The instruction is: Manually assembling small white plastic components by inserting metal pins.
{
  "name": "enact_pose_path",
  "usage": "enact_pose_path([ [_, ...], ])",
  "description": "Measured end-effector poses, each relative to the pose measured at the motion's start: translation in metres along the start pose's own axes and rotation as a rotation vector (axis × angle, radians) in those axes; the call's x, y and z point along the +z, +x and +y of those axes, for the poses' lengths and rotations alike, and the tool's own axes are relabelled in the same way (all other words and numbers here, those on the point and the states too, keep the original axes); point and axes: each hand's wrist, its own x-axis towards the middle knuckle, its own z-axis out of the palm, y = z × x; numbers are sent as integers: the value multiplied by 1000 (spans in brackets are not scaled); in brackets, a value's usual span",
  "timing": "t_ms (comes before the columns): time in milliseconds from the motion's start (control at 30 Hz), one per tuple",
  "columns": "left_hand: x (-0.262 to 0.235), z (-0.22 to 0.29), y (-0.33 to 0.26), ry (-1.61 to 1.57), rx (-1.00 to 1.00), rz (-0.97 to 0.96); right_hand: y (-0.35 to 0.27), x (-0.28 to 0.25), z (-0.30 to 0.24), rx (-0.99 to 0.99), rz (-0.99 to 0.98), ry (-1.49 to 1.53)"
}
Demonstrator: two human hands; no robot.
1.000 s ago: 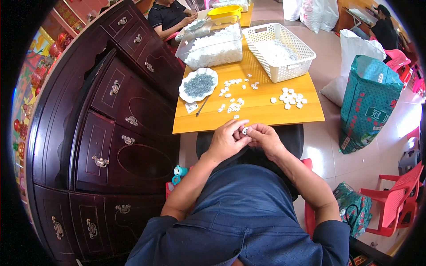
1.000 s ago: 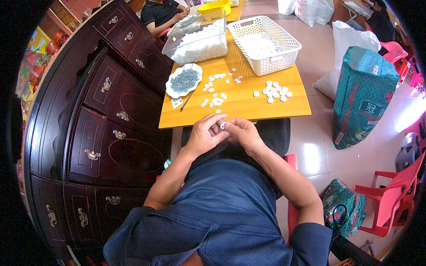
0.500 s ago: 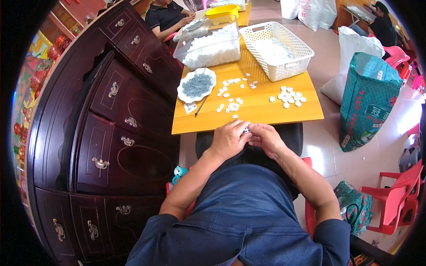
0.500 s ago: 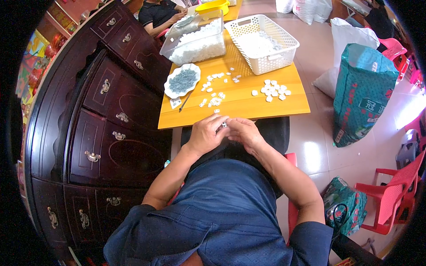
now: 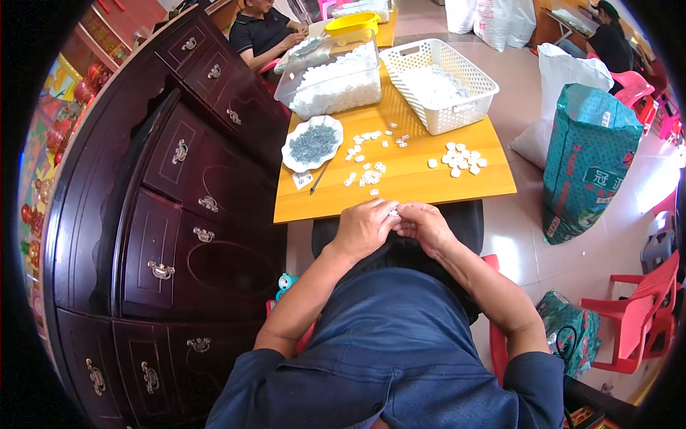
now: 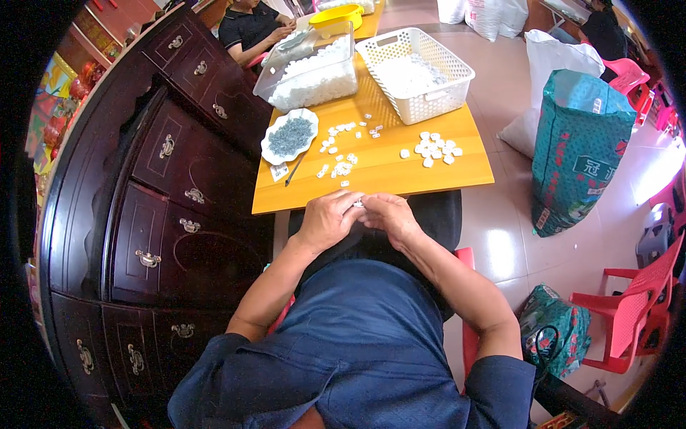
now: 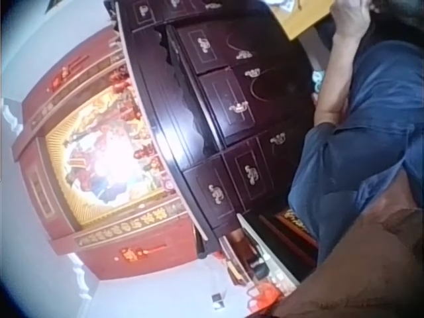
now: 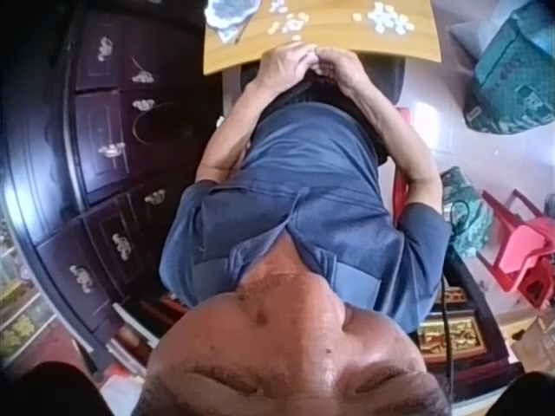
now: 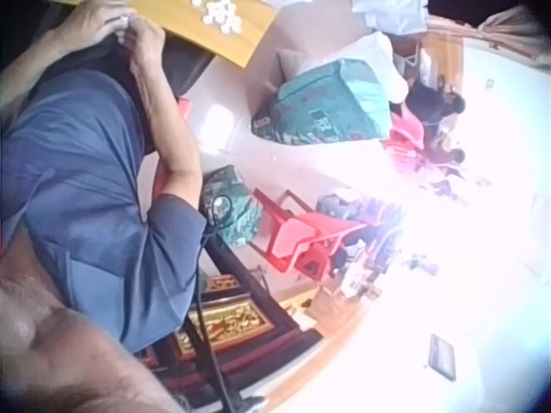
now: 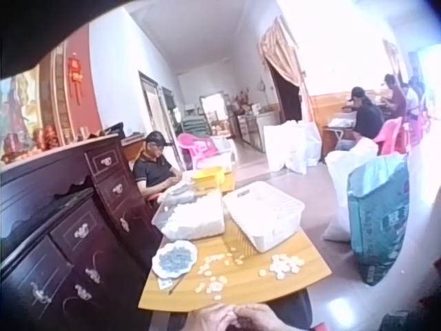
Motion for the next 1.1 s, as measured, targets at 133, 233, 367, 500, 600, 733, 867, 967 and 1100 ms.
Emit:
enact_pose_path([
  [133, 3, 0, 3, -22, 24, 40, -2, 1, -2, -44, 22, -12],
  [233, 4, 0, 5, -36, 35, 34, -5, 5, -3, -82, 43, -24],
  [367, 5, -1, 9, -53, 42, 52, -6, 9, -6, -138, 58, -29],
  [500, 1, 3, 10, -111, -38, 25, -2, 7, -4, -186, 32, -20],
  [600, -1, 3, 10, -151, -99, -2, 1, 8, -3, -228, 37, -49],
  [733, 5, -2, 8, -149, -43, 66, 0, 7, -1, -271, -9, -91],
  [867, 6, 1, 10, -187, -77, 75, -5, 9, -4, -260, 40, -114],
  [967, 6, -1, 9, -195, -92, 68, -8, 12, -9, -271, 23, -142],
  [1100, -1, -6, 15, -301, -141, -93, -6, 5, -10, -343, 30, -224],
])
